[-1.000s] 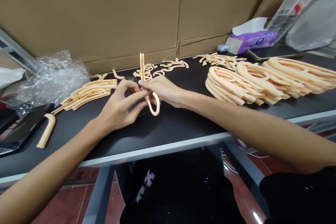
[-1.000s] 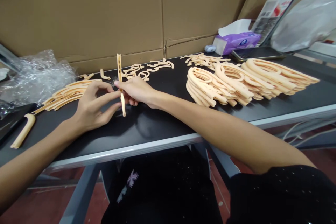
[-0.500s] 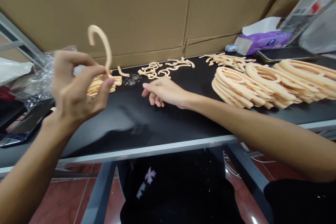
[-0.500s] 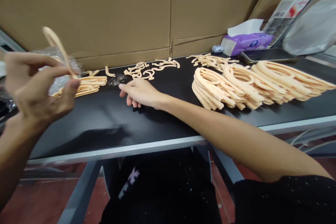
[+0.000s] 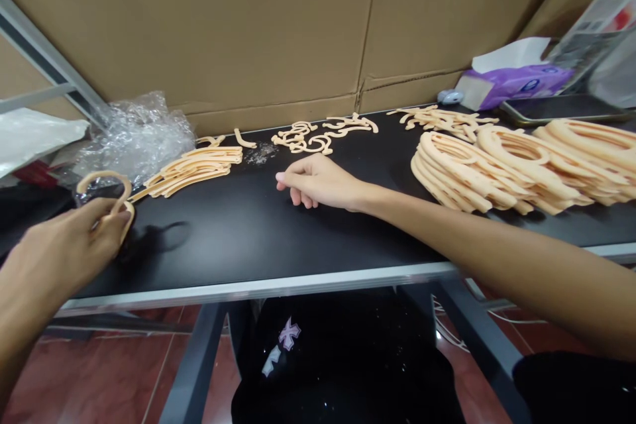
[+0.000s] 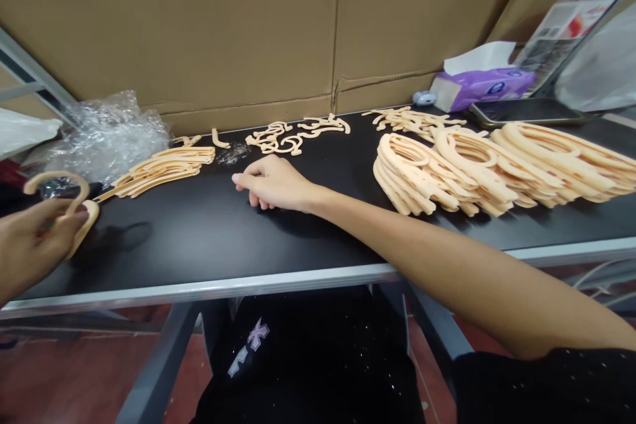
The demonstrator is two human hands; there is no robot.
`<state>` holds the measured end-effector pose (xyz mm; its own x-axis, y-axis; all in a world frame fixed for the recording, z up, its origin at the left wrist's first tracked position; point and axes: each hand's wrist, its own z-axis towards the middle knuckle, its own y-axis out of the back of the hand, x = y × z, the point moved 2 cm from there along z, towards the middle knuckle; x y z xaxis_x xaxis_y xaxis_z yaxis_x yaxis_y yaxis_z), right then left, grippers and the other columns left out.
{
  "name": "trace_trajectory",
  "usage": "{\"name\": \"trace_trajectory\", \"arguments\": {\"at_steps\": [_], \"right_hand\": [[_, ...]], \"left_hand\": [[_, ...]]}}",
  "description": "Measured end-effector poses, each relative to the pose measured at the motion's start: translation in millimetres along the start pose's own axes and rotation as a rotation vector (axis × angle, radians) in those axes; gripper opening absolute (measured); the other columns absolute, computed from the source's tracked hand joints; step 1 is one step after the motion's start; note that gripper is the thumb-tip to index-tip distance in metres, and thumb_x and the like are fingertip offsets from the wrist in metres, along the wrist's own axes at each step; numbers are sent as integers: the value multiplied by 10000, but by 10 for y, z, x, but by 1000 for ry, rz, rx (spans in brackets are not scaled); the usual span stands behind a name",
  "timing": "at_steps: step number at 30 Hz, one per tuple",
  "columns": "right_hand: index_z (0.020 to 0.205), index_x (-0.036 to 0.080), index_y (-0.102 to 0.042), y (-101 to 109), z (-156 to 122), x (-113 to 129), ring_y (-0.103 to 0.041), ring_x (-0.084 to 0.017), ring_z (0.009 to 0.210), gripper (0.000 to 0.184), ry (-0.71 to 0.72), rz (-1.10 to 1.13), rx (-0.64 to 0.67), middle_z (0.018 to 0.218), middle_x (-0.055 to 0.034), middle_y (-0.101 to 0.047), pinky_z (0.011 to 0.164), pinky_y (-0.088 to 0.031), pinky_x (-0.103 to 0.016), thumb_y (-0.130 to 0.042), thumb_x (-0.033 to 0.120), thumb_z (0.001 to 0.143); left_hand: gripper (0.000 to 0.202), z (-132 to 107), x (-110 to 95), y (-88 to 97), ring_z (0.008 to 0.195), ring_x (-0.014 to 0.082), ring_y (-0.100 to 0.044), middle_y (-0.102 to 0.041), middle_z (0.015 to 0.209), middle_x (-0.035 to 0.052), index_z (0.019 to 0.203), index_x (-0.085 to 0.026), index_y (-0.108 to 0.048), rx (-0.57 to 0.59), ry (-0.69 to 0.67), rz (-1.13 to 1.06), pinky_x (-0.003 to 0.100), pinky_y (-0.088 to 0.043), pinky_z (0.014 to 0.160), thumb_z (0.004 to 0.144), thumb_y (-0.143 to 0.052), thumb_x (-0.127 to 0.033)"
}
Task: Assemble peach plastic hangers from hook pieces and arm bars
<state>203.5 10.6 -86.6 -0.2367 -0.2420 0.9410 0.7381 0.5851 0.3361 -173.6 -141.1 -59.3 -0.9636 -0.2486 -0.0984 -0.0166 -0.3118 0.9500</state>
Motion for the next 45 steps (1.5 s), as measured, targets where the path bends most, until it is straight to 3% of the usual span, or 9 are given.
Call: {"name": "trace_trajectory", "arguments": {"at_steps": [7,10,14,21,25,30,35,40,45], "right_hand": [[788,149,-686,9,-7,41,-538,-51,448,271,-3,-13,-6,612,23,-654,431,-414,-185,-638,231,1041],[727,158,-643,24,-8,69,-540,-53,430,315,-3,-26,-21,613,17,-658,410,-408,-191,-633,209,1037],[724,157,-648,41,-4,88,-533,-59,414,299,3,-37,-46,590,19,-649,400,-403,-198,-639,175,1022],[814,139,-737,153,31,30,-564,-89,490,177,55,-182,-199,632,-7,-680,562,-468,-249,-660,165,971],[905,159,-796,280,44,-6,-693,-200,807,185,109,-540,-366,871,-89,-781,798,-525,-331,-621,191,955],[1202,123,-790,372,30,-58,-675,-378,1218,389,-11,-1022,-358,1292,-208,-756,994,-536,-494,-478,130,969],[1395,19,-677,380,14,-97,-526,-435,1441,465,-72,-1236,-276,1509,-265,-626,1154,-461,-579,-453,152,1010],[1339,42,-718,406,25,-85,-555,-419,1417,427,-61,-1237,-245,1442,-256,-683,1148,-452,-563,-459,161,1020],[1235,78,-776,501,43,-39,-625,-398,1362,403,-57,-1238,-281,1310,-231,-758,1092,-481,-507,-463,112,984]], "left_hand": [[229,-53,-523,66,601,276,-520,-633,633,-15,909,-358,-708,20,40,135,346,-316,649,911,-559,-531],[291,-78,-673,24,714,288,-667,-805,954,13,994,-327,-740,-26,-82,195,329,-346,636,974,-499,-487],[264,-118,-796,-69,851,299,-767,-829,1216,18,1088,-312,-787,-96,-250,171,332,-426,665,993,-565,-419],[212,65,-1053,-137,767,244,-736,-837,954,15,1014,-273,-819,-181,-593,-107,320,-476,704,963,-634,-363],[208,315,-1355,20,612,147,-564,-699,698,-18,970,-225,-827,-333,-578,-206,284,-405,644,960,-675,-366],[262,598,-1962,65,631,135,-549,-640,667,-24,884,-176,-796,-158,-573,-392,282,-376,631,935,-657,-391],[222,735,-2462,-255,582,151,-522,-628,639,-18,861,-188,-764,21,-688,-465,308,-390,657,920,-619,-345],[308,709,-2492,-542,619,173,-576,-697,726,27,872,-167,-776,97,-795,-420,312,-413,654,948,-548,-359],[386,663,-2381,-549,749,195,-659,-769,876,55,1094,-153,-815,135,-770,-452,321,-499,757,973,-520,-370]]}}
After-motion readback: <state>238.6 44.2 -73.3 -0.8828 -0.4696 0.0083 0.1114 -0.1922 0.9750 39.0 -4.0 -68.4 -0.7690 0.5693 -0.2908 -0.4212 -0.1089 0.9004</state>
